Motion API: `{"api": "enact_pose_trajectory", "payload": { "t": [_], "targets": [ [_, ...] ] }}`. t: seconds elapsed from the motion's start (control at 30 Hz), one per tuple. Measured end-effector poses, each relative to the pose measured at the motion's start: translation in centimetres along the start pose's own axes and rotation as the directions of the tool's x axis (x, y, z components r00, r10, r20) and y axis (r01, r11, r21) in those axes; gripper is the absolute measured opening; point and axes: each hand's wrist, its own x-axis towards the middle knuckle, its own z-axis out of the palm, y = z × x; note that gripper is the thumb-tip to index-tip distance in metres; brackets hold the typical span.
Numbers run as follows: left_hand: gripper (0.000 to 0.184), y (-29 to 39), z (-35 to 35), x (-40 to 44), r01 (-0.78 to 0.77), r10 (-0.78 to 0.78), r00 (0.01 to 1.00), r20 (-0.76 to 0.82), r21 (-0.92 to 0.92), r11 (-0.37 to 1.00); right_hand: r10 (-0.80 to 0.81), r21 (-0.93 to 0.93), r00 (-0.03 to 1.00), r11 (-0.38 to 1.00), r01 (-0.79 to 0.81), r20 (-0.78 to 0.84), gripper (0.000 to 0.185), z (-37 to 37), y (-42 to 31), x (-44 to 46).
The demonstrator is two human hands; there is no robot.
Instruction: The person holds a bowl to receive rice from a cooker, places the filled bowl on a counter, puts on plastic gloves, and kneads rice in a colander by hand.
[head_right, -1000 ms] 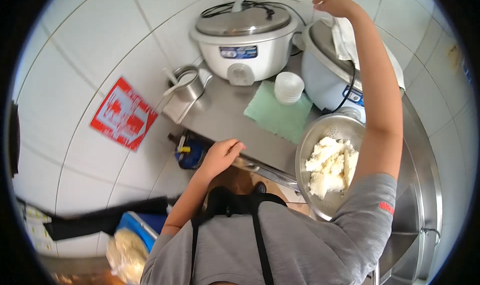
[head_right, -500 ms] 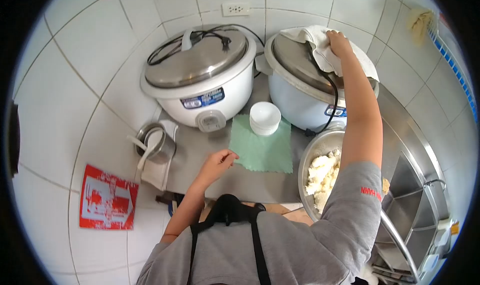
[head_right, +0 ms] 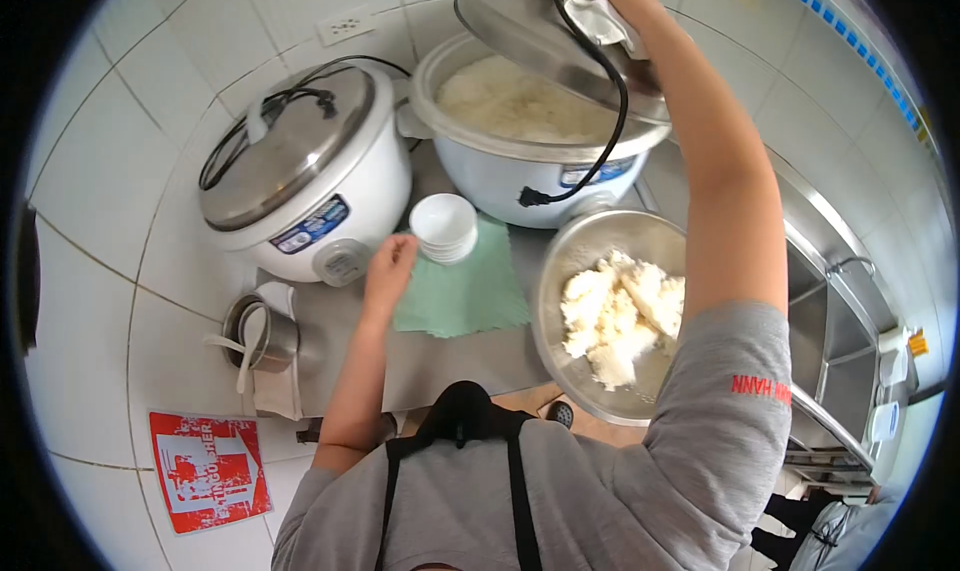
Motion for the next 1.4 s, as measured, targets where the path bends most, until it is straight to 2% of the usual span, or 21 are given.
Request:
{"api": "enact_pose_trajectory", "payload": {
  "t": [0.13,0.27,0.33,0.4,0.47,0.6,0.7,0.73,0.77,0.8,0.87,0.9,0.93,0.97,1.0,1.1,1.17,1.23,1.27,1.33,1.4],
  "targets": [
    [0.022,8.0,5.3,0.3,-0.427,0.427,0.903,-0.056,0.015,0.904,0.244,0.06,0.963,0.966,-0.252,0.11,0.044,-2.5,5.2,-4.8],
    [0.029,18.8,14.0,-1.2,-0.643,0.594,0.746,0.3,0.094,0.76,0.407,0.094,0.909,0.905,-0.415,0.089,0.042,-4.9,10.2,-9.5],
    [0.039,21.6,19.9,-2.1,-0.687,0.622,0.7,0.35,0.095,0.72,0.333,-0.071,0.942,0.942,-0.329,0.052,0.036,-4.9,11.9,-12.5],
    [0.049,23.7,28.8,-3.1,-0.468,0.35,0.78,0.518,0.112,0.877,0.249,-0.237,0.968,0.942,-0.236,0.024,0.031,-4.3,15.1,-15.3],
    [0.047,25.0,32.2,-3.3,-0.288,0.263,0.722,0.64,-0.067,0.955,0.116,-0.355,0.993,0.927,-0.12,-0.032,0.029,-2.6,18.9,-17.2],
    [0.037,25.8,36.1,-3.9,-0.048,0.282,0.416,0.865,-0.288,0.956,0.214,-0.377,0.972,0.911,-0.165,0.093,0.029,-4.2,20.8,-20.8],
    [0.024,28.9,35.1,-6.0,-0.089,0.312,0.669,0.674,-0.344,0.935,0.35,-0.246,0.931,0.917,-0.316,0.109,0.028,-5.5,22.3,-24.0],
    [0.018,29.8,34.6,-4.9,-0.28,0.395,0.714,0.578,-0.282,0.918,0.387,-0.214,0.914,0.909,-0.357,0.119,0.029,-6.1,22.4,-26.0],
    [0.011,30.7,33.8,-3.7,-0.652,0.69,0.655,0.308,-0.231,0.722,0.422,-0.183,0.897,0.9,-0.397,0.132,0.031,-6.8,22.6,-28.3],
    [0.011,31.4,32.7,-1.6,-0.75,0.772,0.603,0.203,-0.187,0.635,0.453,-0.152,0.88,0.889,-0.433,0.144,0.033,-7.6,22.7,-30.3],
    [0.012,31.8,30.8,6.9,-0.402,0.634,0.647,0.423,-0.517,0.756,0.5,-0.086,0.85,0.866,-0.492,0.166,0.037,-8.7,23.8,-33.0],
    [0.012,30.8,29.7,13.2,-0.055,0.592,0.535,0.603,-0.674,0.737,0.506,-0.008,0.845,0.859,-0.513,0.17,0.037,-8.0,25.4,-35.3],
    [0.01,34.0,26.3,10.6,-0.482,0.526,0.784,0.33,-0.211,0.85,0.512,0.071,0.842,0.846,-0.529,0.171,0.036,-7.1,26.9,-37.4],
    [0.018,36.6,23.9,10.1,-0.418,0.395,0.899,0.191,0.103,0.903,0.524,0.042,0.831,0.841,-0.54,0.189,0.034,-7.5,26.8,-38.8],
    [0.008,35.9,21.5,17.1,-0.486,0.481,0.874,0.072,0.172,0.857,0.535,0.014,0.819,0.835,-0.549,0.207,0.033,-8.4,25.9,-40.5],
    [0.045,36.3,10.9,22.2,-0.683,0.724,0.686,-0.067,0.282,0.674,0.474,-0.115,0.88,0.876,-0.468,0.032,0.033,-6.8,27.1,-46.2],
    [0.034,37.0,7.4,18.7,-0.516,0.807,0.573,-0.145,0.701,0.492,0.56,-0.181,0.821,0.824,-0.537,0.11,0.036,-6.0,27.4,-48.8],
    [0.036,34.2,2.6,20.0,-0.301,0.789,0.612,-0.061,0.904,0.304,0.526,-0.23,0.843,0.839,-0.493,0.115,0.038,-4.2,28.0,-51.5],
    [0.038,32.3,0.5,20.8,-0.182,0.769,0.639,-0.03,0.965,0.189,0.634,-0.211,0.758,0.771,-0.601,0.156,0.038,-4.7,26.0,-51.3],
    [0.038,27.9,-1.8,21.6,-0.077,0.66,0.741,-0.122,0.961,0.265,0.657,-0.288,0.722,0.75,-0.595,0.22,0.037,-3.1,25.3,-52.1],
    [0.036,22.9,-2.9,21.3,-0.043,0.647,0.762,-0.006,0.997,0.06,0.669,-0.332,0.701,0.738,-0.588,0.245,0.034,-2.0,23.2,-51.8]
  ]
}}
